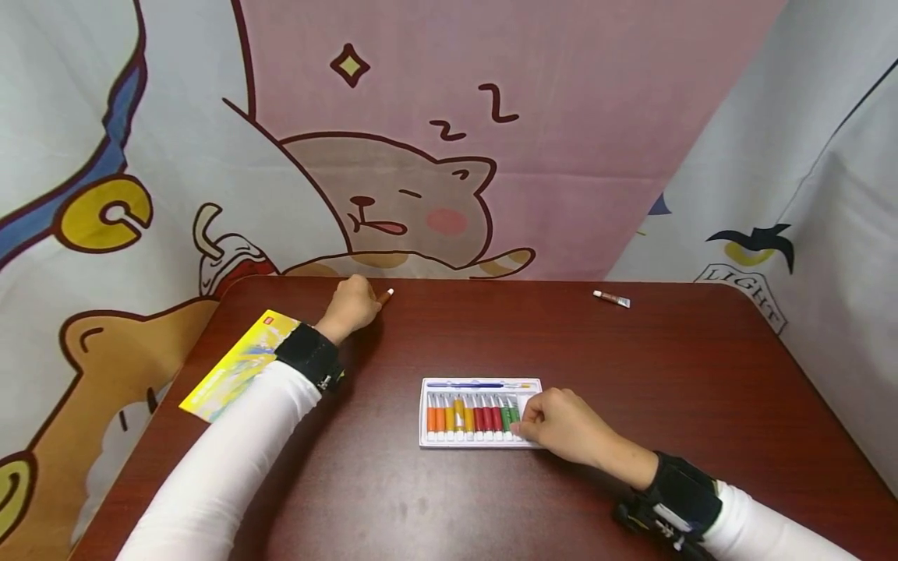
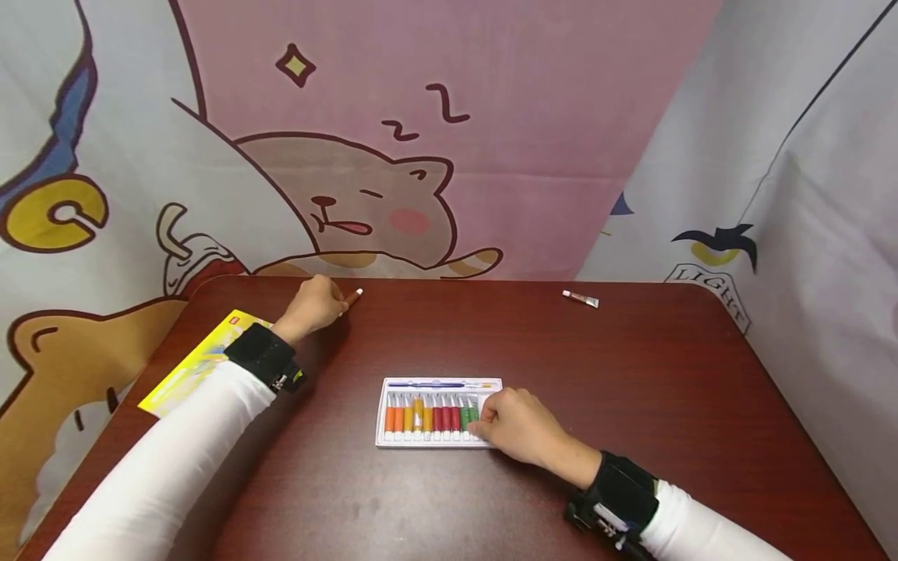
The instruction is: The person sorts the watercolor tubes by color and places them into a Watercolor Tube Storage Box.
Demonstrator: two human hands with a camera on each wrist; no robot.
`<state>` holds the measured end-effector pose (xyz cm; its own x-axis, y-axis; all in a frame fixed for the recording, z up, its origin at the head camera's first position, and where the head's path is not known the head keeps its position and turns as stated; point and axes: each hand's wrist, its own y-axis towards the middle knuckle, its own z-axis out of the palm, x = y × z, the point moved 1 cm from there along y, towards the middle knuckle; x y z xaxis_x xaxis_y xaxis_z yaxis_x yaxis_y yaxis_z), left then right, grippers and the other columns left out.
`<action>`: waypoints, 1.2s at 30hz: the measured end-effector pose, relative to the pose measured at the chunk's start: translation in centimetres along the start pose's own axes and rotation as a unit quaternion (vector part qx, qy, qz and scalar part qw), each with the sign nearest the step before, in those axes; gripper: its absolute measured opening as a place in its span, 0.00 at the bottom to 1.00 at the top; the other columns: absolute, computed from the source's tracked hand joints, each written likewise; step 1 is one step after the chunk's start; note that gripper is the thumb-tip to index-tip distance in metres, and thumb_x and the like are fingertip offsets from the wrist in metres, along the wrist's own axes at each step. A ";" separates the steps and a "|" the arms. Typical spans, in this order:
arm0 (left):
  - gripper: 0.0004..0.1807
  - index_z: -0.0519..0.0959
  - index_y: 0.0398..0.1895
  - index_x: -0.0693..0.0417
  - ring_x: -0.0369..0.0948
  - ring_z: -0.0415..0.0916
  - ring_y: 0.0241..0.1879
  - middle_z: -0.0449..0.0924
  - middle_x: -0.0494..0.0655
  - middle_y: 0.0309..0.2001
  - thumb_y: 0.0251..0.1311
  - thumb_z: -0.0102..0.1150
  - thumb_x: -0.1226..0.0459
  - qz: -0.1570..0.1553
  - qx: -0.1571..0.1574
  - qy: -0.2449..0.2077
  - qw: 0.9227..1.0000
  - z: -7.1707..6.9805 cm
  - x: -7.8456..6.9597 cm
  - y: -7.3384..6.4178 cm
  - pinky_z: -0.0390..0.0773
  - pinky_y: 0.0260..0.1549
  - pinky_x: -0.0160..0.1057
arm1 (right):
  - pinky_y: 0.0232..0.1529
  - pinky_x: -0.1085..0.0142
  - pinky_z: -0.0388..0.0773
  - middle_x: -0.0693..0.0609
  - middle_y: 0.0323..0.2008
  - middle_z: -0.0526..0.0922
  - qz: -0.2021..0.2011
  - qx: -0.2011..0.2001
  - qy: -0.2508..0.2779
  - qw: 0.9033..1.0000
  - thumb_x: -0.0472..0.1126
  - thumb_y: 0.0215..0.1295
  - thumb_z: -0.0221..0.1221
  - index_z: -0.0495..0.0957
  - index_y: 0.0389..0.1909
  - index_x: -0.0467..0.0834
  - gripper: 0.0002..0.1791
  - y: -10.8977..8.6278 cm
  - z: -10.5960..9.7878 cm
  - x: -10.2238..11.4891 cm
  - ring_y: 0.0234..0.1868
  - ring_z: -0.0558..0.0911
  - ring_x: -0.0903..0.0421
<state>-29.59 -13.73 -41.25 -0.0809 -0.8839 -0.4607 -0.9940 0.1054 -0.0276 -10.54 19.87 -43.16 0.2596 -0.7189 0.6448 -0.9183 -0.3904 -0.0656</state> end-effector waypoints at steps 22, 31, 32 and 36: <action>0.04 0.89 0.41 0.59 0.38 0.73 0.27 0.87 0.47 0.34 0.68 0.66 0.71 0.154 0.062 -0.272 0.948 0.0 -7.9 -13.2 0.73 0.26 0.35 | 0.40 0.63 0.84 0.49 0.52 0.83 -0.223 -0.162 -0.087 0.957 0.39 0.60 0.76 0.84 0.58 0.38 0.26 0.5 -1.6 5.1 0.47 0.81 0.56; 0.04 0.87 0.33 0.55 0.36 0.73 0.25 0.82 0.41 0.26 0.65 0.68 0.72 0.180 0.122 -0.306 0.927 1.6 -9.6 -15.4 0.72 0.25 0.33 | 0.37 0.70 0.81 0.54 0.47 0.85 -0.279 -0.169 -0.139 0.935 0.42 0.63 0.74 0.87 0.51 0.41 0.17 0.3 -0.5 6.1 0.45 0.78 0.59; 0.04 0.87 0.33 0.56 0.36 0.73 0.25 0.82 0.41 0.26 0.65 0.68 0.72 0.181 0.128 -0.309 0.925 1.7 -9.7 -15.5 0.72 0.25 0.33 | 0.36 0.70 0.81 0.54 0.45 0.85 -0.281 -0.168 -0.137 0.935 0.41 0.62 0.74 0.88 0.49 0.42 0.15 0.3 -0.4 6.1 0.44 0.78 0.59; 0.04 0.86 0.34 0.56 0.35 0.72 0.23 0.82 0.44 0.27 0.66 0.67 0.73 0.180 0.147 -0.316 0.920 2.0 -9.8 -15.7 0.71 0.23 0.33 | 0.36 0.70 0.80 0.56 0.42 0.86 -0.291 -0.160 -0.138 0.933 0.39 0.64 0.73 0.89 0.46 0.43 0.11 0.4 -0.3 5.9 0.41 0.78 0.60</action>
<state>-13.00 -5.81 -38.08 -0.2505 -0.3357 -0.9080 -0.8411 0.5399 0.0324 -9.47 15.64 -39.11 0.7692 -0.5758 0.2770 -0.6280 -0.6014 0.4939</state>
